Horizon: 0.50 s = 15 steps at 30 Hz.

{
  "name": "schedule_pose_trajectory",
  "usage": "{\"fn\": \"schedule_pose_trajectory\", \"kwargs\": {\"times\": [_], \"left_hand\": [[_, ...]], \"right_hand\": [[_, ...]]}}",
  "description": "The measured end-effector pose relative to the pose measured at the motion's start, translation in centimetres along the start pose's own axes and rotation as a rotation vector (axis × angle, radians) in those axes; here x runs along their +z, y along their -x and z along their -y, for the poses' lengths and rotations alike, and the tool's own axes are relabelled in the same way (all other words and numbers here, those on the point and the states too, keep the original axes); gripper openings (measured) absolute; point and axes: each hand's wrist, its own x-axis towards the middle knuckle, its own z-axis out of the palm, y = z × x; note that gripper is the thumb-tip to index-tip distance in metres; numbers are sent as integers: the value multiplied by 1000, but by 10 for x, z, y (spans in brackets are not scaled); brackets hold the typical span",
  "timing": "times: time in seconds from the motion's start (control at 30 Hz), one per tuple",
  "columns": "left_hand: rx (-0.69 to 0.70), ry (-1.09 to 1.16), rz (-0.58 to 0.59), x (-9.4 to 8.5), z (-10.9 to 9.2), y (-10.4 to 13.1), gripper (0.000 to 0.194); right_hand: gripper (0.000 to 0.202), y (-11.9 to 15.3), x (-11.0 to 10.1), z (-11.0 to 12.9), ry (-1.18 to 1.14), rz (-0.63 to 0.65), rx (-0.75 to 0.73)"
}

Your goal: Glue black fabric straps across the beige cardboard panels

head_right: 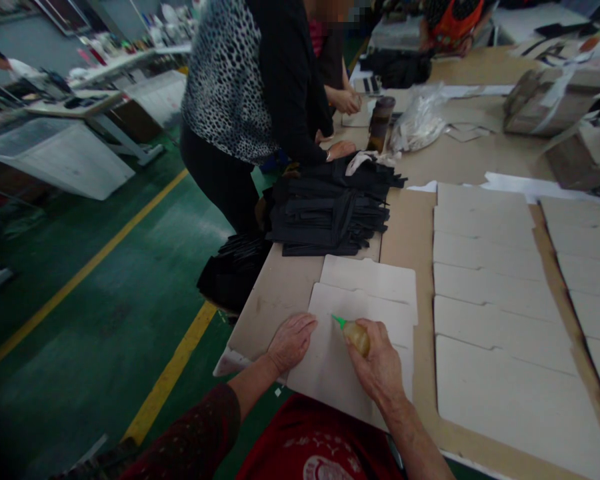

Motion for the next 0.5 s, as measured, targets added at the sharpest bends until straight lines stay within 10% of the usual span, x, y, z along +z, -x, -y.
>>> {"fn": "schedule_pose_trajectory", "kwargs": {"times": [0.5], "left_hand": [[1,9,13,0,0,1,46]], "right_hand": [[30,-4,9,23,135,73,-92]]}}
